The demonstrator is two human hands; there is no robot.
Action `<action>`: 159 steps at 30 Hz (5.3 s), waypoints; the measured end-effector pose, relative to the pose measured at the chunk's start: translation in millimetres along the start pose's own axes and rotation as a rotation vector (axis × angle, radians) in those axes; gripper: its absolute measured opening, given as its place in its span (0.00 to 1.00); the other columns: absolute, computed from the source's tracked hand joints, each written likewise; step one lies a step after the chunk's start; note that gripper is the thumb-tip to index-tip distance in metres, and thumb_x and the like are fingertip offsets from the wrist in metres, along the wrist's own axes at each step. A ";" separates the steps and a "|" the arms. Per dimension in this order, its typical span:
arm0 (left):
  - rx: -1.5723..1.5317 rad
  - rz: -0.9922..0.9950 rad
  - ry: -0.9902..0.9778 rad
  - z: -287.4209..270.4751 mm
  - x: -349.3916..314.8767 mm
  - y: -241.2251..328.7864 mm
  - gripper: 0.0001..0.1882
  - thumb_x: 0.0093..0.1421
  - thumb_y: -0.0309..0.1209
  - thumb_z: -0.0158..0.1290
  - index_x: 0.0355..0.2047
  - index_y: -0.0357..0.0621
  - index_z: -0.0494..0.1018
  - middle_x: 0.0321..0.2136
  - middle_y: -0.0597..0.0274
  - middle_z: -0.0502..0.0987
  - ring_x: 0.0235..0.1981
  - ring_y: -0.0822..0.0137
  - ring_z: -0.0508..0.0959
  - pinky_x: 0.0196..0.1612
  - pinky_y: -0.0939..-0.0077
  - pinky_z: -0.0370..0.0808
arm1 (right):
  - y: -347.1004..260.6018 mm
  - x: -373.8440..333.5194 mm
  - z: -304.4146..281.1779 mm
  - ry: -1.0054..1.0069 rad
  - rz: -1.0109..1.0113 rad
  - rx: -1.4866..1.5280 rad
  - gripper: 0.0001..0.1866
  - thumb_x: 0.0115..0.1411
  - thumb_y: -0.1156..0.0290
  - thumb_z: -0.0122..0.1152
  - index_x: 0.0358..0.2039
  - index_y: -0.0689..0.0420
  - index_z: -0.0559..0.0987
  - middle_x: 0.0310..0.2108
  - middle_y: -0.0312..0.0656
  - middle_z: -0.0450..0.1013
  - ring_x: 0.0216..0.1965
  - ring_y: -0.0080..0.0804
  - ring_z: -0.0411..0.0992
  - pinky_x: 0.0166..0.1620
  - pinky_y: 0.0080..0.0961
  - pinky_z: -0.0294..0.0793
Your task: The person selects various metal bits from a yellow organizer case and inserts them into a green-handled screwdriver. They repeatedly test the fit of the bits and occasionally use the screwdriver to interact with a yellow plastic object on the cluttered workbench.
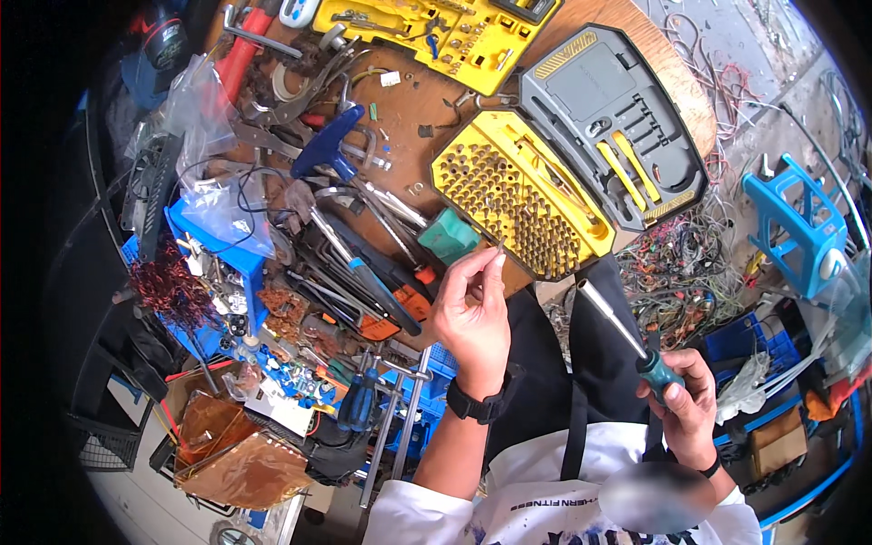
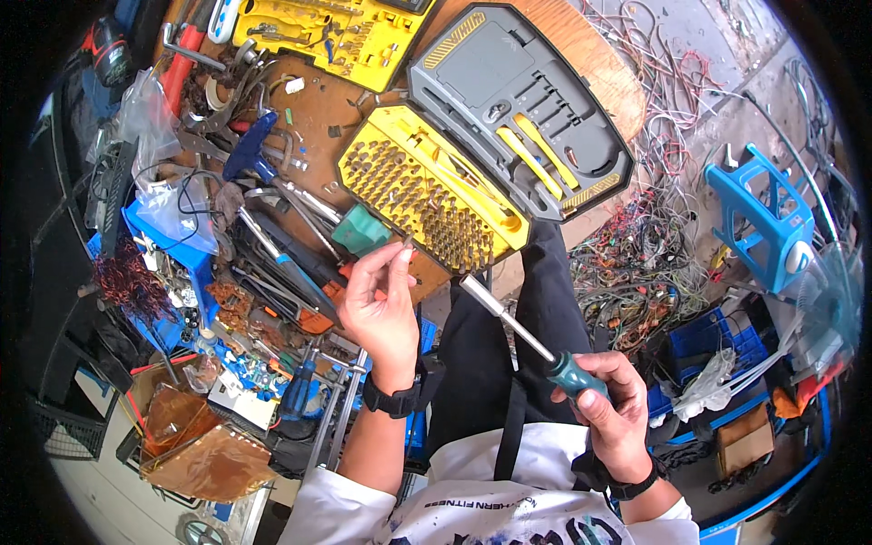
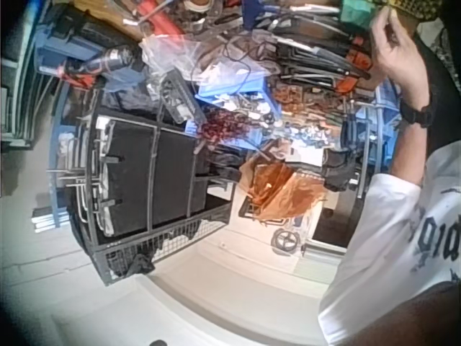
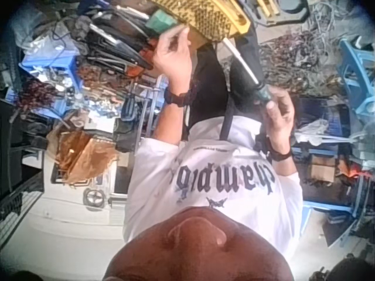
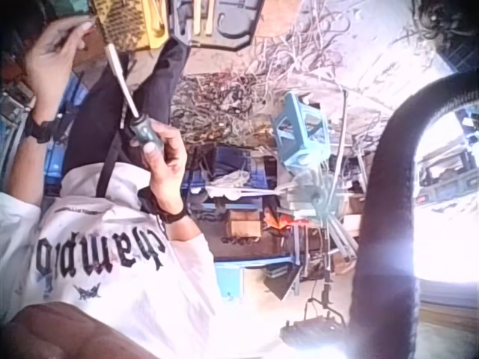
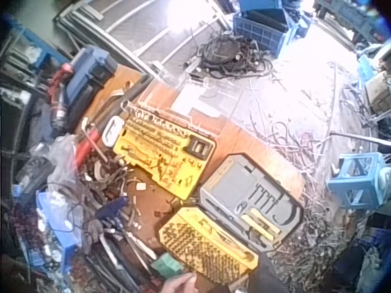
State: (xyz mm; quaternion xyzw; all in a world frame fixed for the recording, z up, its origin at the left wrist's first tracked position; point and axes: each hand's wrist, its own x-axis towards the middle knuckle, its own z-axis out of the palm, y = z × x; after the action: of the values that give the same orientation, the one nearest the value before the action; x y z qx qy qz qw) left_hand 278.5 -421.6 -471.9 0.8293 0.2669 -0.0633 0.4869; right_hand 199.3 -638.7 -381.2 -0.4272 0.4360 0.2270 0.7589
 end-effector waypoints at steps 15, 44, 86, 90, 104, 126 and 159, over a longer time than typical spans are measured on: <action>0.303 0.347 -0.019 4.3 8.5 -2.3 0.06 0.51 0.17 0.58 0.29 0.37 0.74 0.30 0.61 0.77 0.22 0.78 0.73 0.22 0.86 0.69 | -5.6 2.7 -1.9 0.004 0.015 -0.010 0.18 0.56 0.63 0.62 0.41 0.61 0.72 0.29 0.43 0.75 0.19 0.12 0.61 0.21 0.10 0.57; 0.563 0.305 -0.035 0.5 13.0 18.2 0.07 0.46 0.24 0.60 0.24 0.47 0.73 0.22 0.64 0.72 0.24 0.63 0.75 0.26 0.70 0.71 | -40.5 66.0 41.0 0.009 -0.194 -0.295 0.27 0.57 0.66 0.62 0.55 0.59 0.67 0.40 0.33 0.70 0.31 0.15 0.64 0.32 0.12 0.65; 0.132 -0.463 -0.211 -232.4 -221.0 -57.5 0.08 0.50 0.24 0.59 0.33 0.43 0.76 0.20 0.63 0.71 0.16 0.73 0.69 0.20 0.80 0.64 | -22.0 120.7 109.2 -0.069 -0.472 -0.812 0.28 0.54 0.82 0.54 0.57 0.61 0.63 0.48 0.41 0.68 0.45 0.26 0.67 0.49 0.20 0.66; 0.083 -0.655 -0.160 -258.3 -270.4 -113.8 0.06 0.53 0.25 0.58 0.32 0.38 0.75 0.22 0.65 0.73 0.19 0.76 0.70 0.24 0.81 0.67 | -20.1 120.5 115.2 -0.027 -0.569 -0.845 0.27 0.54 0.82 0.53 0.56 0.61 0.64 0.49 0.42 0.67 0.45 0.27 0.68 0.48 0.22 0.68; -0.037 -1.119 -0.178 -339.2 -401.4 -285.6 0.13 0.58 0.38 0.55 0.29 0.40 0.71 0.17 0.67 0.68 0.16 0.76 0.67 0.16 0.81 0.63 | -1.6 85.6 126.1 0.254 -0.897 -1.118 0.26 0.52 0.75 0.60 0.54 0.51 0.68 0.56 0.45 0.55 0.54 0.39 0.61 0.53 0.34 0.65; -0.030 -1.247 -0.118 -383.7 -394.8 -299.8 0.09 0.58 0.34 0.55 0.27 0.42 0.72 0.12 0.69 0.67 0.10 0.78 0.65 0.11 0.84 0.59 | 124.3 78.6 176.2 0.054 -0.033 -0.144 0.17 0.61 0.67 0.55 0.47 0.60 0.66 0.31 0.38 0.72 0.26 0.21 0.72 0.26 0.17 0.72; -0.112 -1.261 -0.187 -404.3 -470.9 -364.8 0.13 0.62 0.40 0.50 0.37 0.43 0.73 0.16 0.70 0.66 0.13 0.79 0.65 0.14 0.85 0.61 | 130.5 85.7 176.0 0.120 -0.029 -0.172 0.11 0.61 0.68 0.55 0.41 0.61 0.71 0.25 0.35 0.72 0.19 0.19 0.68 0.21 0.15 0.65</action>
State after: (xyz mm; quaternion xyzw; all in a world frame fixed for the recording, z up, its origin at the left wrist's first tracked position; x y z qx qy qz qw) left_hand -368.1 -121.1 -372.9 0.4773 0.6627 -0.3956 0.4201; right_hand 232.3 -422.7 -468.5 -0.5098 0.4532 0.2267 0.6952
